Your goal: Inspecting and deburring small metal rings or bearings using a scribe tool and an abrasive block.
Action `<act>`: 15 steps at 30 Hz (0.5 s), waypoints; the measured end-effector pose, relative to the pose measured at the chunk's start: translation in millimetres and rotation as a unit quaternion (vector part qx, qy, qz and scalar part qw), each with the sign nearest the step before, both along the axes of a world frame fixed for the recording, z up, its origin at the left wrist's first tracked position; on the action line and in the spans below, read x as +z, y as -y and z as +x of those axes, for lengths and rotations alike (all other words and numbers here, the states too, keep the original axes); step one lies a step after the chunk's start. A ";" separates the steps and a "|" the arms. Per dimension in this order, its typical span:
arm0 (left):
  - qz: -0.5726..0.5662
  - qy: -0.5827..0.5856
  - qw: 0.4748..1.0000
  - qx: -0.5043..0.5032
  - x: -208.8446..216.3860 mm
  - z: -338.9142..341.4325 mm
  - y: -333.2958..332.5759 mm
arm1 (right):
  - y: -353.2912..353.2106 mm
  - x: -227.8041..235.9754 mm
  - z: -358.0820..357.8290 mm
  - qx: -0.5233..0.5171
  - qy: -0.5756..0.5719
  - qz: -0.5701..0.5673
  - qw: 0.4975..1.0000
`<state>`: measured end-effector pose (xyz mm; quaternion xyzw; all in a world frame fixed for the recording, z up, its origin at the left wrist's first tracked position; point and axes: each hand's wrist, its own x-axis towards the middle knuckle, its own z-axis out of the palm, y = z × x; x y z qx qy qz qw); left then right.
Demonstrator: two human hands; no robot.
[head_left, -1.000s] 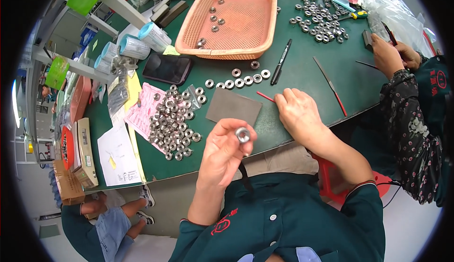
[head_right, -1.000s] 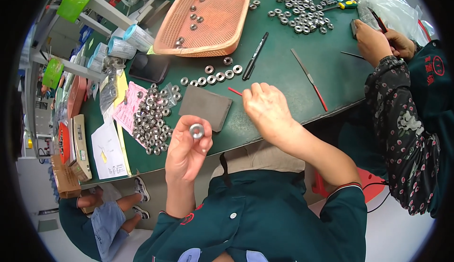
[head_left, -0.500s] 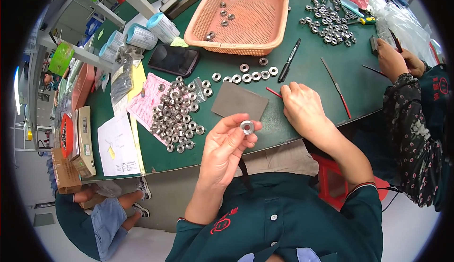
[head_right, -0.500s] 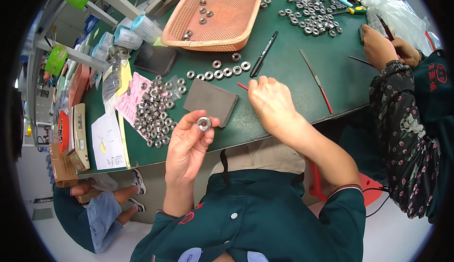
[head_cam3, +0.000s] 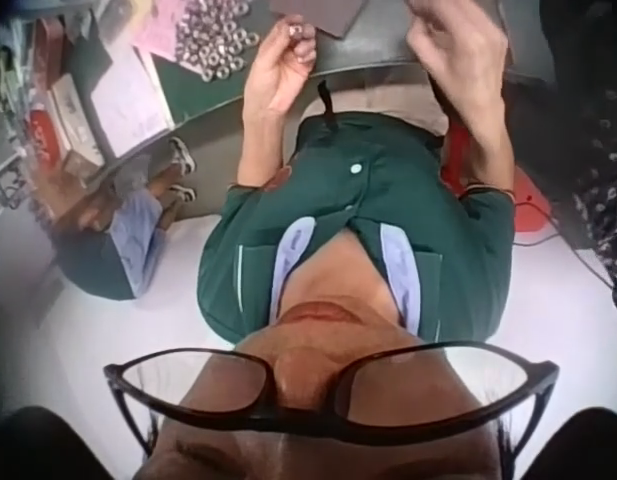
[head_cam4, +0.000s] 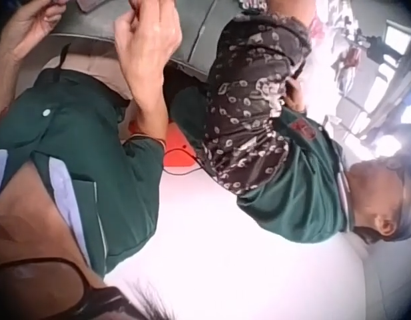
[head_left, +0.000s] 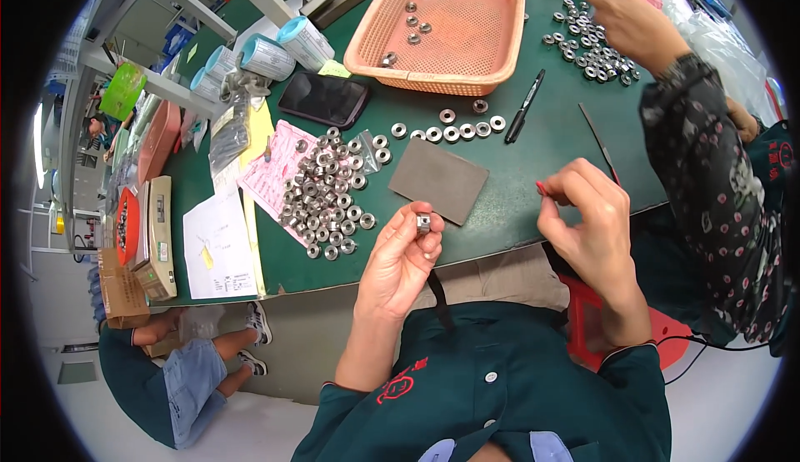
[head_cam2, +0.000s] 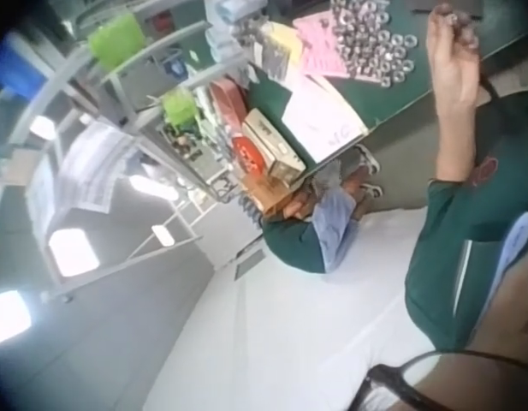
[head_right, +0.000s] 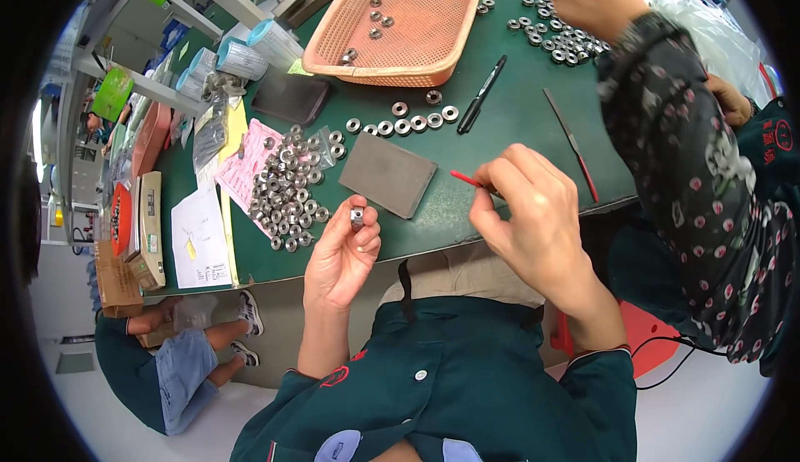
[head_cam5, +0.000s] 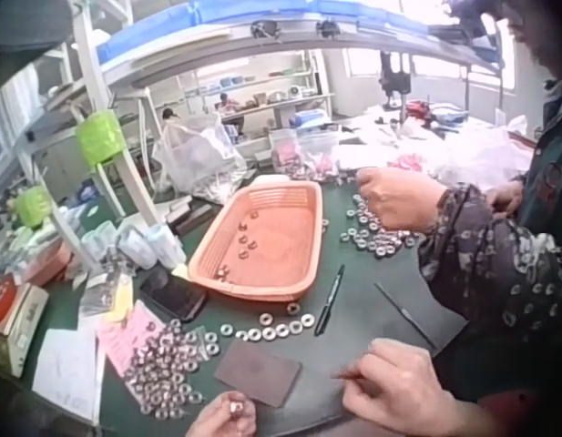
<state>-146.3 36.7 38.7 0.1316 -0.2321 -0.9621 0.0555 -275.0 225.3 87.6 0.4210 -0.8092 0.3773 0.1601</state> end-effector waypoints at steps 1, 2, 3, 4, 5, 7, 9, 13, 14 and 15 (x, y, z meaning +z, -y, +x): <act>0.011 -0.001 1.000 0.003 -1.3 0.7 0.6 | 0.1 2.0 5.2 0.006 0.018 -0.027 0.999; 0.011 0.000 1.000 0.005 -2.1 1.8 1.2 | -0.1 3.6 9.4 0.013 0.036 -0.054 0.998; 0.003 0.005 1.000 0.009 -2.0 3.1 1.4 | -1.2 5.4 11.6 0.031 0.028 -0.060 0.997; -0.005 0.010 1.000 0.014 -2.1 4.6 1.7 | -0.9 6.1 14.9 0.052 0.033 -0.077 0.995; -0.005 0.011 1.000 0.018 -2.6 6.2 2.4 | -0.1 6.4 18.4 0.073 0.039 -0.094 0.992; -0.010 -0.001 1.000 0.020 -3.7 8.7 4.0 | 2.5 0.7 27.3 0.115 0.077 -0.139 0.981; -0.025 -0.003 0.999 0.022 -4.0 12.3 5.8 | 3.4 -6.3 33.2 0.155 0.105 -0.162 0.969; -0.072 0.035 0.996 0.029 8.2 3.6 -2.2 | 7.9 -9.9 42.1 0.142 0.130 -0.280 0.941; -0.054 0.020 0.998 0.011 10.5 -2.7 -4.6 | 2.5 -10.0 41.7 0.142 0.148 -0.310 0.929; -0.057 0.024 0.998 0.026 8.1 6.2 -0.5 | 9.5 -15.0 43.9 0.169 0.178 -0.342 0.907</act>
